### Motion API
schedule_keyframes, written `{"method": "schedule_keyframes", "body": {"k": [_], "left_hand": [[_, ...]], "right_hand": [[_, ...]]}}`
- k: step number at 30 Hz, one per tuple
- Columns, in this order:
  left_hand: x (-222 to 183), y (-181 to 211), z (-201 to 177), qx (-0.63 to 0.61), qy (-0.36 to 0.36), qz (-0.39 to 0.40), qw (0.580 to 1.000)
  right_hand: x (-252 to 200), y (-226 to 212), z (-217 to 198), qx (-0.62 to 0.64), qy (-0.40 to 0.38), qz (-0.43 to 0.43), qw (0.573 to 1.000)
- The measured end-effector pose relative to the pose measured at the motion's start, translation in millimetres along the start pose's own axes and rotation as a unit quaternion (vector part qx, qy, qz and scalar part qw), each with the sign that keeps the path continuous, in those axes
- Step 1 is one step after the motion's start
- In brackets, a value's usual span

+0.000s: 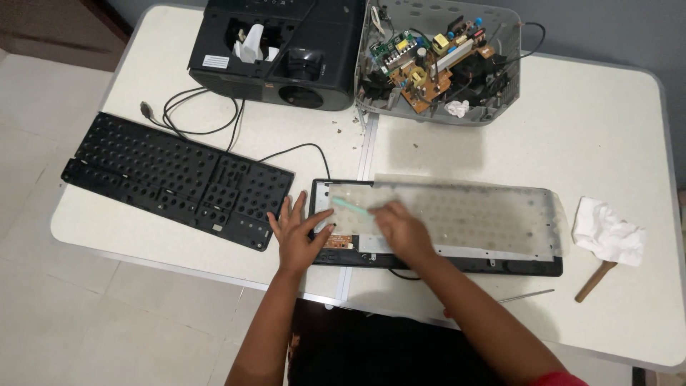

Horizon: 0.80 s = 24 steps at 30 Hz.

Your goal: Disassembling a computer keyboard and cleaning the internal membrane with a brush

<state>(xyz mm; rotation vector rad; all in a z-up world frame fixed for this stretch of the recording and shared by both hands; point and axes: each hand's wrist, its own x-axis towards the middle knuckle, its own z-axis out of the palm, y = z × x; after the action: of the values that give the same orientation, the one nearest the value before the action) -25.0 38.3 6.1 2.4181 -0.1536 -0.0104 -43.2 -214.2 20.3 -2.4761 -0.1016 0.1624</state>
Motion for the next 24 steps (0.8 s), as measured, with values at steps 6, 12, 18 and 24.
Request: {"method": "schedule_keyframes", "body": {"k": [6,12,18,24], "left_hand": [[-0.7,-3.1,3.1,-0.007,0.011,-0.001,1.000],[-0.6,-3.4,4.0,-0.021,0.019,-0.002,1.000],[-0.6,-5.8,4.8,-0.003,0.019,0.005,1.000],[0.3,-10.8,9.1,-0.001,0.019,0.002,1.000]], "right_hand": [[-8.6,18.7,7.8,0.000,0.007,0.021,1.000],[-61.9,24.1,-32.8,-0.051,-0.048,0.100,0.993],[-97.5,61.5,-11.7,-0.026,0.049,0.087,0.995],[-98.9,41.9,-19.0,-0.002,0.038,0.052,0.998]]}}
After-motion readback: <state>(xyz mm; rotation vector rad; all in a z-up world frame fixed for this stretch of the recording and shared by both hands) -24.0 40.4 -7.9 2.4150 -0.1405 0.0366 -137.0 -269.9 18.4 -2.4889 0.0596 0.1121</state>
